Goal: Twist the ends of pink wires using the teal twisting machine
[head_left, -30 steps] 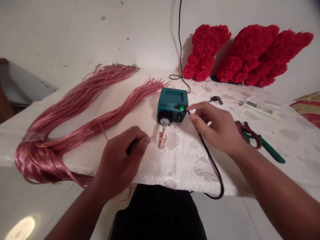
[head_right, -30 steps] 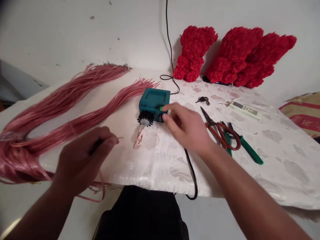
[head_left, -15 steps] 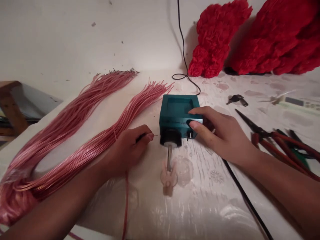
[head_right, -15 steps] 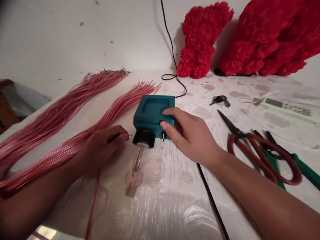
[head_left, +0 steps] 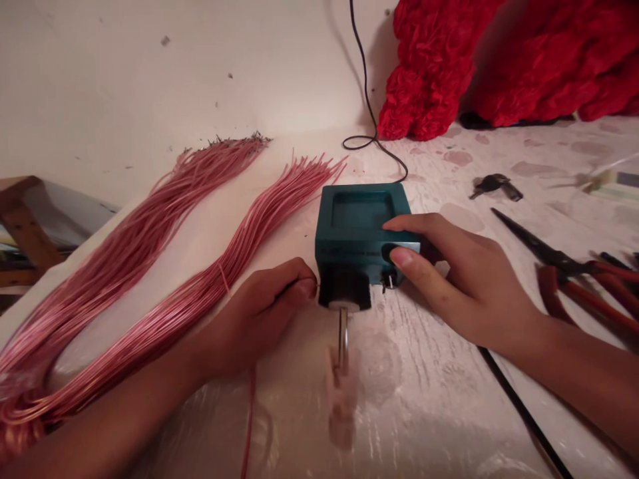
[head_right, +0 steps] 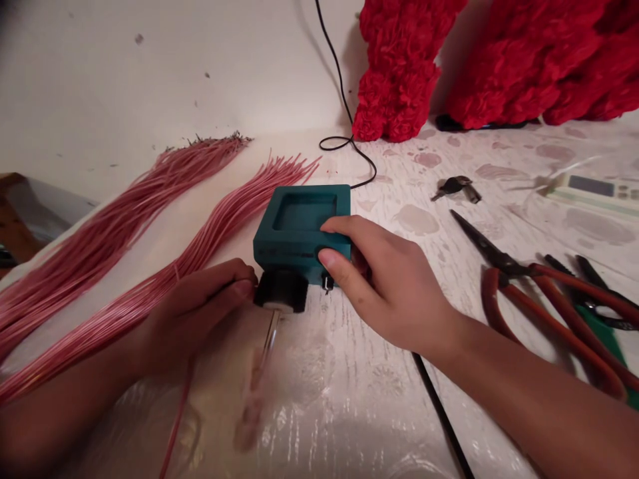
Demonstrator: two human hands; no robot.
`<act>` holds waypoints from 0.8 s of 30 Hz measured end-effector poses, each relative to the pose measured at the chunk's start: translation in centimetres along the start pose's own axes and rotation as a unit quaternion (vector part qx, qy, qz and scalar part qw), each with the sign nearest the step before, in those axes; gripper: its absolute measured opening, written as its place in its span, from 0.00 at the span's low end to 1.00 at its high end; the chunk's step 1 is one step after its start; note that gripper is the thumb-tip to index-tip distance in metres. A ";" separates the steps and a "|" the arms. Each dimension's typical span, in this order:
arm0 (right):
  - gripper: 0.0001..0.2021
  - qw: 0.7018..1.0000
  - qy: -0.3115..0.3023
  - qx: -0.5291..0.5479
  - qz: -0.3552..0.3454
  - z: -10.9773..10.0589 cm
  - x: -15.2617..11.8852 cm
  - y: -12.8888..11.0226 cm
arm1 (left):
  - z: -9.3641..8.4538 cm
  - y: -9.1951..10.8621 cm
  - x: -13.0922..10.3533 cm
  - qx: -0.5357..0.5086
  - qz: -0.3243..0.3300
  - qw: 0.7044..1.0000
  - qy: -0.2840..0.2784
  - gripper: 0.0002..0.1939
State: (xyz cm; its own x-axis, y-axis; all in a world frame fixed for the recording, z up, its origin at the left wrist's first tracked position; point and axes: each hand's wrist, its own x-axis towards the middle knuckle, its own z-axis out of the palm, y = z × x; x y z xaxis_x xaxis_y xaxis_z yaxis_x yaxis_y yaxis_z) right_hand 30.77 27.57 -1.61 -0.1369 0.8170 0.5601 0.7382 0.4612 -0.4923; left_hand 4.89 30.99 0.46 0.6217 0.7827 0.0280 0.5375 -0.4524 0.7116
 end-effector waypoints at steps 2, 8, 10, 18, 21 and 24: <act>0.12 1.000 0.002 0.000 0.001 0.0 0.0 0.0 | 0.0 0.0 -0.1 -0.012 0.007 1.000 0.012 0.13; 0.12 1.000 -0.002 0.001 0.010 0.0 -0.1 0.0 | 0.1 0.1 -0.3 -0.031 0.026 0.999 0.015 0.12; 0.13 1.000 -0.003 0.001 0.010 0.0 -0.1 0.0 | 0.1 0.0 -0.3 -0.035 0.028 0.999 0.013 0.12; 0.12 1.000 -0.001 0.006 0.011 0.0 -0.2 0.0 | 0.3 0.4 -0.3 -0.044 0.029 0.998 0.018 0.12; 0.12 1.000 -0.002 0.008 0.010 0.1 -0.2 0.0 | 0.3 0.6 -0.3 -0.047 0.031 0.998 0.018 0.13; 0.12 1.000 0.007 0.020 0.005 0.1 -0.2 0.1 | 0.3 0.2 -0.4 -0.046 0.040 0.998 0.021 0.14</act>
State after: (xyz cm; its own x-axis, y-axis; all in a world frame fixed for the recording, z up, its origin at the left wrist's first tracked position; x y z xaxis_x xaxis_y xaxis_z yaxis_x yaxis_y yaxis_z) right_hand 30.79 27.50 -1.87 -0.1197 0.8170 0.5641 0.7122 0.4665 -0.5246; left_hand 4.95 30.47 0.41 0.6353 0.7635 0.1158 0.4315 -0.4753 0.7667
